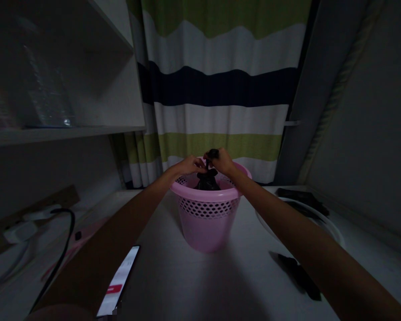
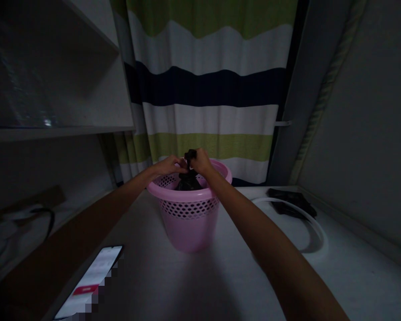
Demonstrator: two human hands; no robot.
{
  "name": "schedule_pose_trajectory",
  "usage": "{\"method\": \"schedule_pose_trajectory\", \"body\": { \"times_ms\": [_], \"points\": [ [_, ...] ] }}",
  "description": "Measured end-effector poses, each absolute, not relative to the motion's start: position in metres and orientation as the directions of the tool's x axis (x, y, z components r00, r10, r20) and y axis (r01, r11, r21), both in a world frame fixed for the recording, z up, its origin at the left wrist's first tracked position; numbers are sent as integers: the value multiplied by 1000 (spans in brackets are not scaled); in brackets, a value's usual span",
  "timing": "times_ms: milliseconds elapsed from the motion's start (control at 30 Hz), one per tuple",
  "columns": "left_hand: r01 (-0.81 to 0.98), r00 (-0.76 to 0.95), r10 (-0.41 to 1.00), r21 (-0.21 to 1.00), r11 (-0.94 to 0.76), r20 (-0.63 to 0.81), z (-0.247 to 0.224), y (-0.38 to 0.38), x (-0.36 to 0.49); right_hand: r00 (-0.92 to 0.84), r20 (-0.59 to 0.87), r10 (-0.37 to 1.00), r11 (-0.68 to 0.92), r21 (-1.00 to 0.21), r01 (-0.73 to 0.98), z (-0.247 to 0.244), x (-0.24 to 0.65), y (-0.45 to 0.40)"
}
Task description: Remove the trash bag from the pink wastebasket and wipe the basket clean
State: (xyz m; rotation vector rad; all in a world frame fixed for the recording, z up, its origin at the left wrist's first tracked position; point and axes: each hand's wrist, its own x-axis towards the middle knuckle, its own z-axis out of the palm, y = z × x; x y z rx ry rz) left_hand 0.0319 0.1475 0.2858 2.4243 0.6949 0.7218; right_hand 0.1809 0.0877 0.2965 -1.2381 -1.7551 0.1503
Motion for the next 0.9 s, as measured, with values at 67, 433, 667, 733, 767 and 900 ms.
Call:
{"method": "schedule_pose_trajectory", "body": {
  "times_ms": [67,433,667,733,767,900],
  "points": [
    [334,734,589,576,-746,337,286,145,32,-49,622,781,476,-542,693,296,181,88],
    [245,726,570,631,-737,385,287,143,32,43,656,753,516,-630,580,296,186,96],
    [270,734,570,611,-744,369,286,143,33,30,614,789,451,-610,652,297,182,91],
    [275,719,584,618,-737,376,287,141,34,32,624,781,453,-600,659,297,182,88],
    [281,712,592,619,-733,377,287,141,34,30,631,775,457,-594,662,297,181,87],
    [307,708,609,622,-721,356,288,140,36,18,678,735,485,-545,684,296,180,86]
  ]
}}
